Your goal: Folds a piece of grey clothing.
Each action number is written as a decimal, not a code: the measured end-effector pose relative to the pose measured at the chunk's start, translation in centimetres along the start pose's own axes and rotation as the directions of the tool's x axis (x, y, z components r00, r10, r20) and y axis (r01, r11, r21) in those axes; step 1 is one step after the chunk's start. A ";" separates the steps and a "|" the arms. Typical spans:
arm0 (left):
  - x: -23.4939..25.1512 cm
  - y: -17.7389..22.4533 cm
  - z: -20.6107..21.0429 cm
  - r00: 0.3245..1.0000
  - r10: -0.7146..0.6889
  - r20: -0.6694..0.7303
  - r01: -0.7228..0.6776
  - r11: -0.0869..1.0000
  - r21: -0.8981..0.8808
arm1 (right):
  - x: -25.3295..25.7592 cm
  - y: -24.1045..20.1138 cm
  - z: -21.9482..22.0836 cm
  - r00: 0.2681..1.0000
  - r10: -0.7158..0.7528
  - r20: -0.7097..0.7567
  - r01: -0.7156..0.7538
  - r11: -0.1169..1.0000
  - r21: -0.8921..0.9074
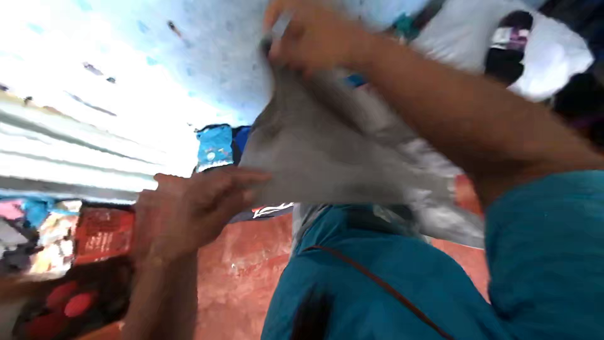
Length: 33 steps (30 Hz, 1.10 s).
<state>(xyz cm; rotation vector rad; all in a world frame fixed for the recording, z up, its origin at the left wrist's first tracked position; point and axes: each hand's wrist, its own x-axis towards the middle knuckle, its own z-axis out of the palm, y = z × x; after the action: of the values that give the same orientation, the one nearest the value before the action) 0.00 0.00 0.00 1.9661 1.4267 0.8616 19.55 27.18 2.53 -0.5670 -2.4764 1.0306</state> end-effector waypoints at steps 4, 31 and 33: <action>-7.7 -8.4 2.0 0.949 -0.313 -0.045 0.301 0.937 -0.177 | -6.0 1.5 10.0 0.949 -0.230 0.216 0.206 0.970 0.128; -11.6 -9.4 -3.1 0.991 -0.054 -0.121 -0.007 0.888 -0.460 | -38.2 5.6 -5.2 0.972 -0.221 0.085 0.202 0.961 0.190; -11.3 -12.5 -1.4 0.969 -0.176 -0.172 0.039 0.800 -0.599 | -36.0 8.0 -3.6 0.979 -0.047 -0.199 0.114 0.933 0.342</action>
<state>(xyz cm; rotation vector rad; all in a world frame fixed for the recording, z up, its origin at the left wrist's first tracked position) -11.11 -7.24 -10.44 1.3300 1.1708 1.3171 53.26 16.24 -8.29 -0.4216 -2.0672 1.2855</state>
